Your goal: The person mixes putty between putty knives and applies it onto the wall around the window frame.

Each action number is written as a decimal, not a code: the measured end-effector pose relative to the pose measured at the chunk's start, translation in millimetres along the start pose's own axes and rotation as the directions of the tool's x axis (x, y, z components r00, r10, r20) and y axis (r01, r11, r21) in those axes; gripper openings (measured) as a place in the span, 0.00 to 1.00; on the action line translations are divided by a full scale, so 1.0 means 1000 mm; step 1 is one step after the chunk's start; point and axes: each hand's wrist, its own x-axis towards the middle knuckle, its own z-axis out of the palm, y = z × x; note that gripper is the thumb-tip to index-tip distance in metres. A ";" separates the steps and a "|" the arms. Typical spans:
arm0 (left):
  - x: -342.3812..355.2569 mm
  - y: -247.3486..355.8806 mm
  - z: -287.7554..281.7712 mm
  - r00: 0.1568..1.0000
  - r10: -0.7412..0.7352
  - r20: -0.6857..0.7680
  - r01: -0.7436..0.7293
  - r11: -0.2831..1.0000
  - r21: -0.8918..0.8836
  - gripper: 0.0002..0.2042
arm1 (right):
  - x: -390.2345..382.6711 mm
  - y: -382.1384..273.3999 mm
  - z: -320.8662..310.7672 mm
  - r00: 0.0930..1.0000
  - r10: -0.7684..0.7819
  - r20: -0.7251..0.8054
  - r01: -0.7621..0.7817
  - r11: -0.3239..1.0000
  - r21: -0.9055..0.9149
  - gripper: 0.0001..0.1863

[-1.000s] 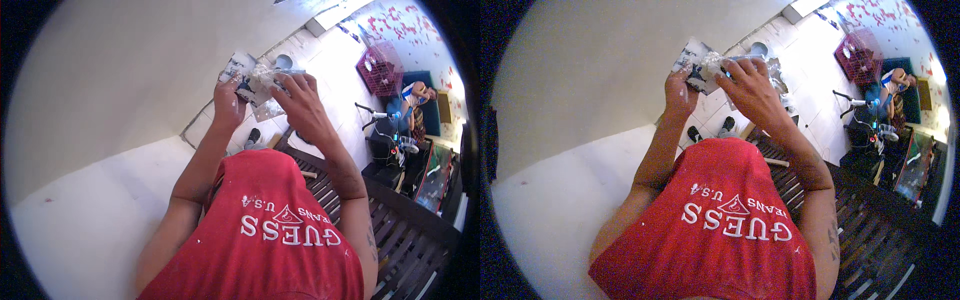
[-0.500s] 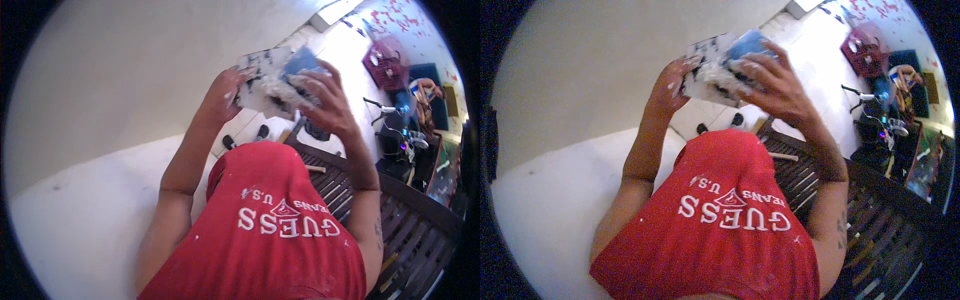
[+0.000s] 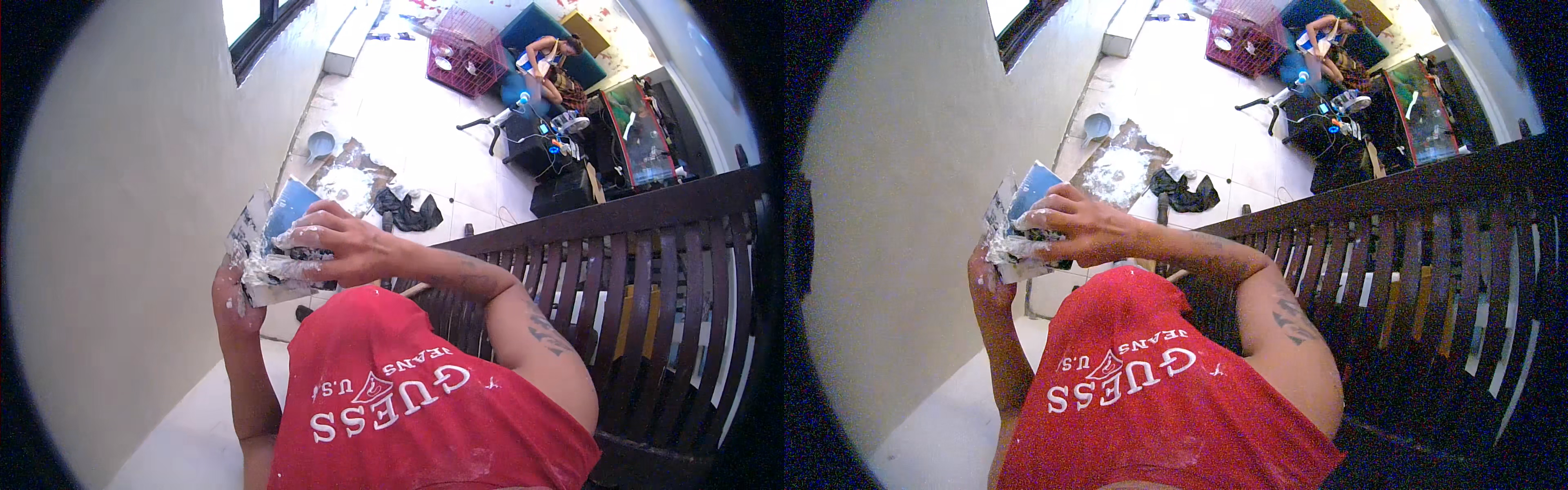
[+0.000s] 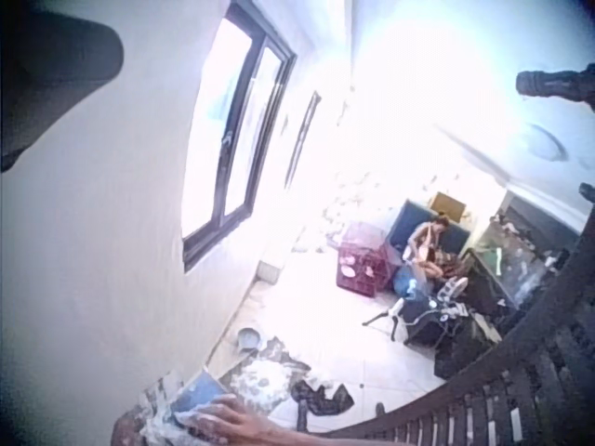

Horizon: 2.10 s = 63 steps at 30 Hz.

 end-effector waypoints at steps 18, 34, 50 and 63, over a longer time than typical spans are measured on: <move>-0.008 0.040 0.034 0.987 -0.159 0.008 0.157 0.963 -0.219 0.14 | 0.022 -0.028 -0.037 0.969 0.245 0.026 -0.243 0.968 -0.054 0.20; -0.006 0.046 0.028 0.974 -0.198 -0.109 0.180 0.971 -0.157 0.15 | 0.035 -0.017 -0.037 0.968 0.247 0.037 -0.247 0.969 0.011 0.18; -0.003 0.040 0.021 0.979 -0.198 -0.049 0.171 0.927 -0.335 0.15 | 0.034 -0.019 -0.025 0.964 0.267 0.006 -0.267 0.964 0.004 0.14; 0.002 -0.002 -0.023 0.976 0.203 -0.075 -0.172 0.939 0.299 0.22 | 0.043 -0.013 -0.013 0.935 0.354 0.033 -0.355 0.934 0.032 0.22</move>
